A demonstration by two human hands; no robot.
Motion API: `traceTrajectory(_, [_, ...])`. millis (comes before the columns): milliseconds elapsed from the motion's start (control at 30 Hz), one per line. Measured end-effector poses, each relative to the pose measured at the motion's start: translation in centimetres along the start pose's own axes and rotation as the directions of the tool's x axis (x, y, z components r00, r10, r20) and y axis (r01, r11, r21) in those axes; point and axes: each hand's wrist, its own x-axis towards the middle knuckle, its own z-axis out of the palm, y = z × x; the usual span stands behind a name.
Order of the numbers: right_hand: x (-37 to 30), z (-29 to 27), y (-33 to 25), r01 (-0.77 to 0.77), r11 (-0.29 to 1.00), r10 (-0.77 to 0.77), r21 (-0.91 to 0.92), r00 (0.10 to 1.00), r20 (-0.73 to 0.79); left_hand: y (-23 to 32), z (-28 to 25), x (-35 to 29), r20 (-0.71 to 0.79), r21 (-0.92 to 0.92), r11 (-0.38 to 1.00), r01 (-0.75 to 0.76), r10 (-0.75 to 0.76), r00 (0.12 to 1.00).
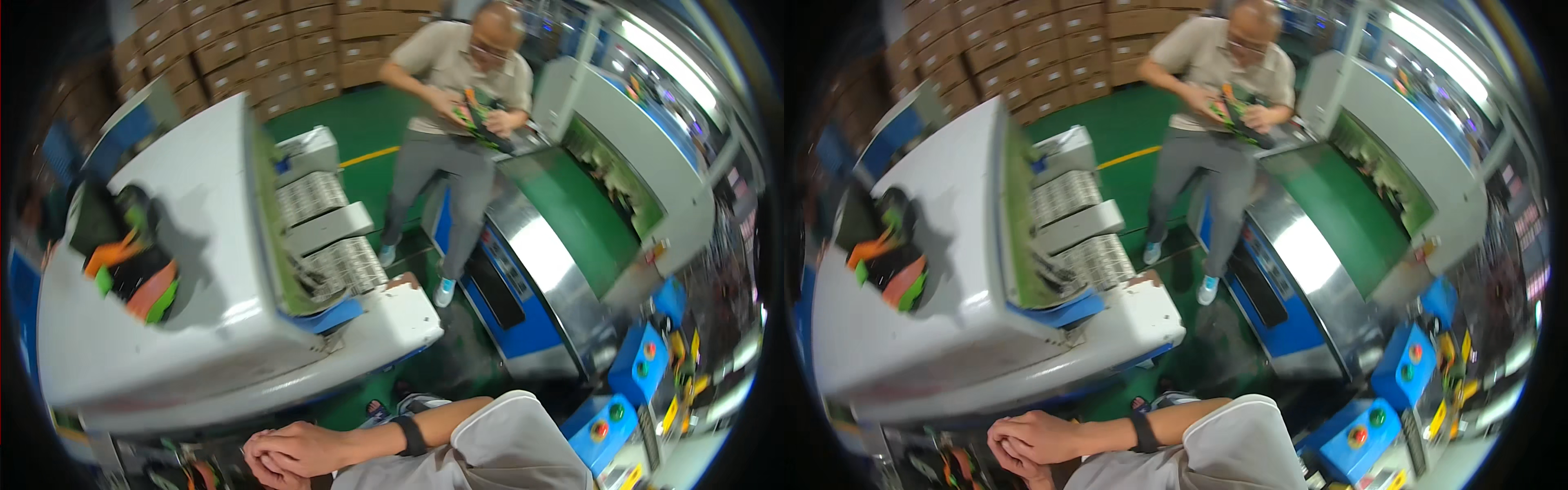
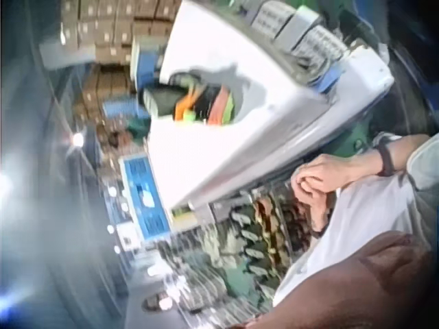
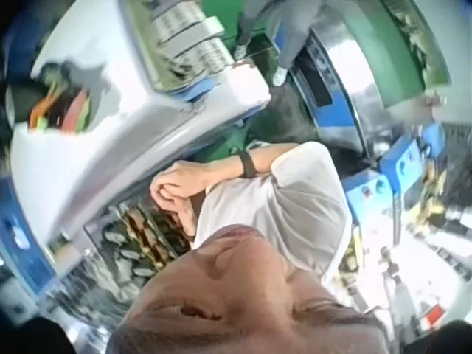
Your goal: The recorder is operating various machines and moving shoes along an assembly line in a factory.
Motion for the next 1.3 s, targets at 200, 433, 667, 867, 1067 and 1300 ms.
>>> traceTrajectory(200, [-6.0, -11.5, -3.3, -0.107, 0.933, -0.097, -0.343, 0.844, -0.527, 0.9, 9.4, 4.1, 0.604, 0.028, 0.946, -0.324, 0.242, 0.759])
traceTrajectory(433, [-17.9, -29.9, -2.3, -0.331, 0.943, 0.006, -0.041, 0.139, -0.990, 3.5, 23.1, 4.0, 0.677, -0.200, 0.807, -0.556, 0.524, 0.517])
traceTrajectory(667, [-43.2, -47.1, -0.6, -0.990, -0.135, -0.084, 0.030, -0.018, -0.996, 4.2, 35.0, 3.0, 0.745, 0.390, 0.617, -0.683, 0.224, 0.628])
traceTrajectory(867, [-53.0, -48.0, 0.0, -0.917, -0.239, 0.267, 0.320, -0.379, -0.886, 7.7, 40.0, 3.2, 0.692, 0.447, 0.735, -0.510, 0.076, 0.718])
traceTrajectory(1067, [-51.8, -49.3, 0.1, -0.833, -0.475, 0.290, 0.285, -0.454, -0.843, 4.0, 59.5, -2.2, 0.944, 0.009, 0.938, -0.347, 0.107, 0.312])
traceTrajectory(1300, [-54.9, -49.4, -1.4, -0.953, -0.179, 0.236, 0.245, -0.283, -0.930, -4.4, 79.7, -11.1, 0.848, -0.462, 0.786, -0.411, 0.257, -0.463])
